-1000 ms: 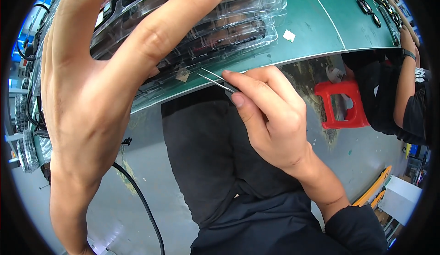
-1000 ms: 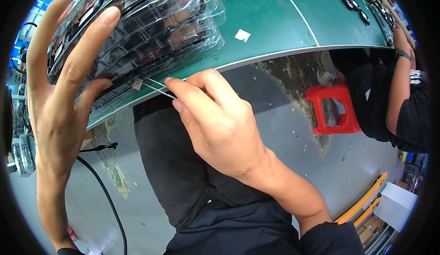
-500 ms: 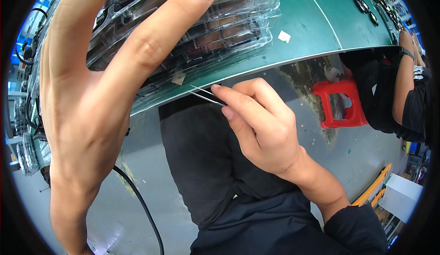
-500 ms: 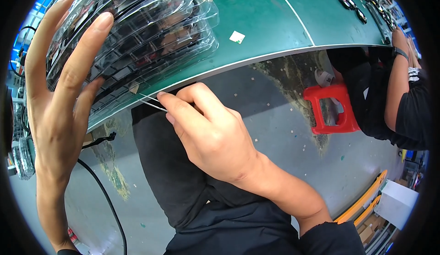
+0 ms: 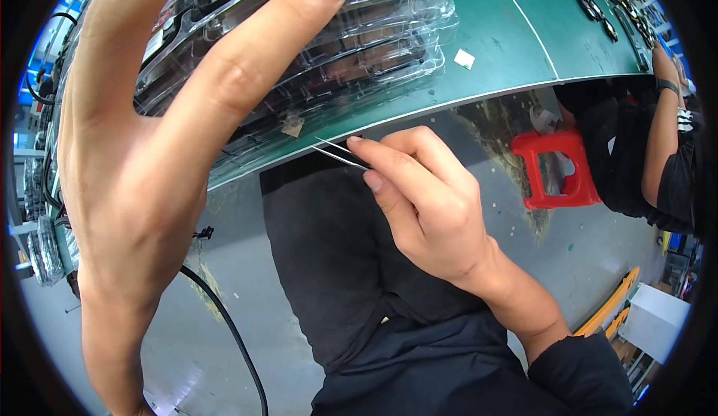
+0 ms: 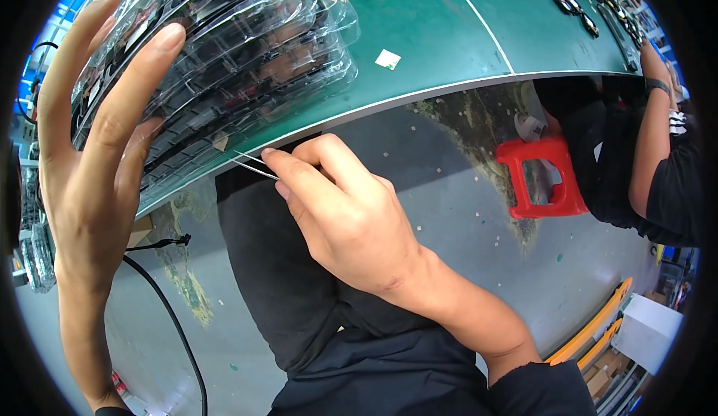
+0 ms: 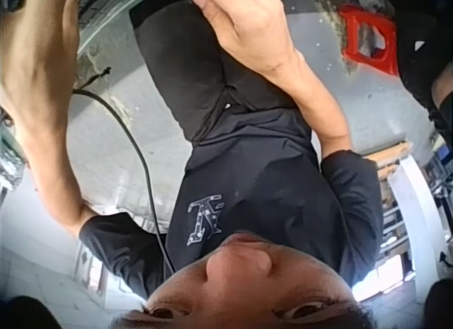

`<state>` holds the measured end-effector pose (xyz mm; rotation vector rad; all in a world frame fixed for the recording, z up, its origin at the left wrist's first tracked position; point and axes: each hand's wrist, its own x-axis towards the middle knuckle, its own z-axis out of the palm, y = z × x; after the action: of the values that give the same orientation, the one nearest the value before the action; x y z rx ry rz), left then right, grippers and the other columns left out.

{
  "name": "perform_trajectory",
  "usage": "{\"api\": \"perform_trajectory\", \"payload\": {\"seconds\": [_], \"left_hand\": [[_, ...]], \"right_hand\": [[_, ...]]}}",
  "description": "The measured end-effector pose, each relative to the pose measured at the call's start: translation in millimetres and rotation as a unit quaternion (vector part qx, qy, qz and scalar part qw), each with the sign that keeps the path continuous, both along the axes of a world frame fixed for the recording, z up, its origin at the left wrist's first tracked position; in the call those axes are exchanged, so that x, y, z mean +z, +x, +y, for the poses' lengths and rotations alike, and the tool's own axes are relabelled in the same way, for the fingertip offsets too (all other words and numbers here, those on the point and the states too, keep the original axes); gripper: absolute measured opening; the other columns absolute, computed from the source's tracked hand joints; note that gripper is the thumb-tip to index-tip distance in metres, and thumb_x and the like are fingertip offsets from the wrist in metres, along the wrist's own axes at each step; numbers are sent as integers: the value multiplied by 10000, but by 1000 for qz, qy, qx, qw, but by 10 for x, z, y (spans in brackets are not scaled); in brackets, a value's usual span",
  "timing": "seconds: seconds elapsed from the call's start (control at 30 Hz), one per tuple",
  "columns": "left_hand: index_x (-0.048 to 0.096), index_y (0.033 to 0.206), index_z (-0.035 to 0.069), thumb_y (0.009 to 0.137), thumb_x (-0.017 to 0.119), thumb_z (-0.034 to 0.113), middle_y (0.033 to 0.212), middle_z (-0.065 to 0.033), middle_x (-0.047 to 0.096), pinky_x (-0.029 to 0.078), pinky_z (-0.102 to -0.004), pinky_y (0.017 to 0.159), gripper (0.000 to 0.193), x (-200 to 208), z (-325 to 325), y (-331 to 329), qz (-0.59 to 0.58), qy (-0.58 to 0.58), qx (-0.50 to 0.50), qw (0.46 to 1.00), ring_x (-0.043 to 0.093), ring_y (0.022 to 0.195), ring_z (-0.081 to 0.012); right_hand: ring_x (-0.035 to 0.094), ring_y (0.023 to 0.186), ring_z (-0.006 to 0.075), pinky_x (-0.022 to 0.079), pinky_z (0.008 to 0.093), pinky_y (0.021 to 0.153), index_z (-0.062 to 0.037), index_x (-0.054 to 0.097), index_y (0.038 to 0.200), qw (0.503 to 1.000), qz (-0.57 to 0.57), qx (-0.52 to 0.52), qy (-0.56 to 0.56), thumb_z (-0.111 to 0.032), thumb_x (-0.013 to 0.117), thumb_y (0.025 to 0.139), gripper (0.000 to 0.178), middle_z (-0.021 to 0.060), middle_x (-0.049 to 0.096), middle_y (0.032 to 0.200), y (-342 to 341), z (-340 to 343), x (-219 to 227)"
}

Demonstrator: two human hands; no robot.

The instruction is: Assembling small electronic modules and organizing power adapters on a factory assembly line.

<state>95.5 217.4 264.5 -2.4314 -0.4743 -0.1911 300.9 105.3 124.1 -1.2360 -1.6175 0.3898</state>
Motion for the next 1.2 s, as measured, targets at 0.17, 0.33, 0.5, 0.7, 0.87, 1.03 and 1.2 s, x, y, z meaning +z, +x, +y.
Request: {"api": "perform_trajectory", "payload": {"seconds": [0.17, 0.33, 0.5, 0.7, 0.87, 1.03, 1.2], "left_hand": [[684, 1377, 169, 741, 717, -157, 1551, -148, 511, 468, -447, 1198, 715, 151, -55, -35, 20, 4, -1, 1000, 501, 1442, -326], [666, 1398, 157, 797, 651, -159, 1551, -158, 513, 463, -472, 1193, 680, 76, 129, -38, 28, -8, -46, 999, 505, 1440, -340], [659, 1408, 169, 790, 651, -161, 1550, -157, 516, 464, -474, 1190, 701, 112, 40, -32, 53, 6, -12, 999, 506, 1439, -350], [667, 1401, 174, 777, 666, -167, 1549, -156, 521, 465, -473, 1183, 711, 63, 114, -48, 33, -6, -29, 999, 504, 1441, -349], [671, 1396, 178, 765, 683, -167, 1546, -149, 528, 467, -482, 1179, 719, 82, 50, -39, 23, -2, -14, 1000, 503, 1444, -345], [672, 1393, 185, 763, 688, -166, 1540, -132, 539, 466, -478, 1184, 721, 74, 48, -25, 26, 0, -9, 1000, 507, 1442, -332], [669, 1393, 184, 760, 684, -173, 1535, -136, 543, 467, -459, 1189, 727, 79, 56, -9, 36, 5, -8, 999, 514, 1436, -335]], "right_hand": [[629, 749, 224, 507, 325, 648, 40, 728, 1185, 1000, 5, 11, 2, 99, 713, 875, 317, 122, 644, 946, -26, -14, 35], [681, 760, 269, 547, 379, 631, 48, 699, 1171, 1000, -5, 3, 13, 95, 728, 845, 331, 122, 624, 956, 51, 14, 20], [653, 749, 235, 526, 346, 644, 47, 714, 1180, 1000, 1, -1, 12, 100, 719, 862, 323, 118, 631, 951, 50, 19, 31], [626, 747, 197, 510, 310, 656, 39, 734, 1183, 1000, 15, -15, 19, 98, 712, 879, 310, 125, 637, 993, 36, 18, 36], [616, 771, 192, 507, 299, 658, 27, 738, 1192, 998, -5, -49, 37, 78, 703, 890, 309, 129, 631, 1030, 79, 66, 159], [604, 782, 169, 498, 282, 657, 19, 740, 1208, 986, -54, -110, 115, 75, 684, 891, 326, 109, 633, 1016, 212, 244, 128], [613, 767, 171, 502, 279, 652, 18, 747, 1192, 990, -62, -86, 90, 89, 676, 889, 319, 116, 633, 1006, 192, 152, 184]]}}
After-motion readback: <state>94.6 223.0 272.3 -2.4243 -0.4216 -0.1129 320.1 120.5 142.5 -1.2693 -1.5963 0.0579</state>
